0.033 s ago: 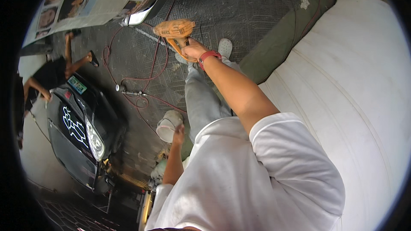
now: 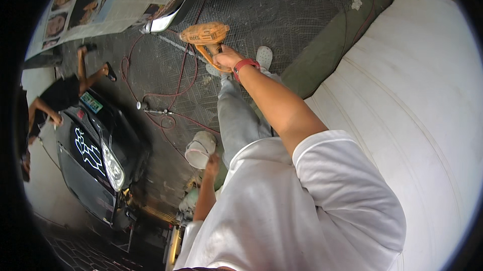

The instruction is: The person uses a handheld heat gun to warm the surface of a car's front bumper and wheel arch. The area is masked with newspaper. The person moves the heat gun along the panel and occasionally adjusts the power cord.

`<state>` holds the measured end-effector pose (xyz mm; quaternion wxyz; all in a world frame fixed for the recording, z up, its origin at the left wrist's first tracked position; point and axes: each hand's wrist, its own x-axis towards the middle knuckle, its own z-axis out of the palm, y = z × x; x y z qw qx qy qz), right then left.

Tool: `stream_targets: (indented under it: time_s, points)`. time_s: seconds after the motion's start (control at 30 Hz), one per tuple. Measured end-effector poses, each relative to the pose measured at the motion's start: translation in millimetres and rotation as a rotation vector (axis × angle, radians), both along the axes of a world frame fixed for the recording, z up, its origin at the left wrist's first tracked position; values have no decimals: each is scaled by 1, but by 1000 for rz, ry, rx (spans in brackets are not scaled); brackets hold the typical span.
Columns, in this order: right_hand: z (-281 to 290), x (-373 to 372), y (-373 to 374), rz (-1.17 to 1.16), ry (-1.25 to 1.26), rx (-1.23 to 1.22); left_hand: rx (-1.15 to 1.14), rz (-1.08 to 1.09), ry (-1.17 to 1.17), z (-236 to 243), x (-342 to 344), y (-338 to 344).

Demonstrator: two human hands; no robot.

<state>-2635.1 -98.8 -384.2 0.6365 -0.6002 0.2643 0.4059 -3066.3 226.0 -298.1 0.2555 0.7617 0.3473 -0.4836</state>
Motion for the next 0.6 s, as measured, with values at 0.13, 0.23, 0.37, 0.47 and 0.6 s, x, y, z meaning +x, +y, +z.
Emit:
stream_targets:
  time_s: [0.13,0.23,0.37,0.47,0.6]
  points:
    - [-14,43,-47,-257,17,69,-251,-349,148,65,-74,6]
    - [-11,91,-91,-434,-64,-95,-323,-223,126,100,-119,-29]
    - [-33,135,-172,-655,-393,-295,-211,-213,198,144,-79,-8]
    - [60,138,-167,-623,-357,-414,-56,-188,168,190,-35,16]
    - [47,109,-179,-525,-456,-483,188,-300,72,286,97,73]
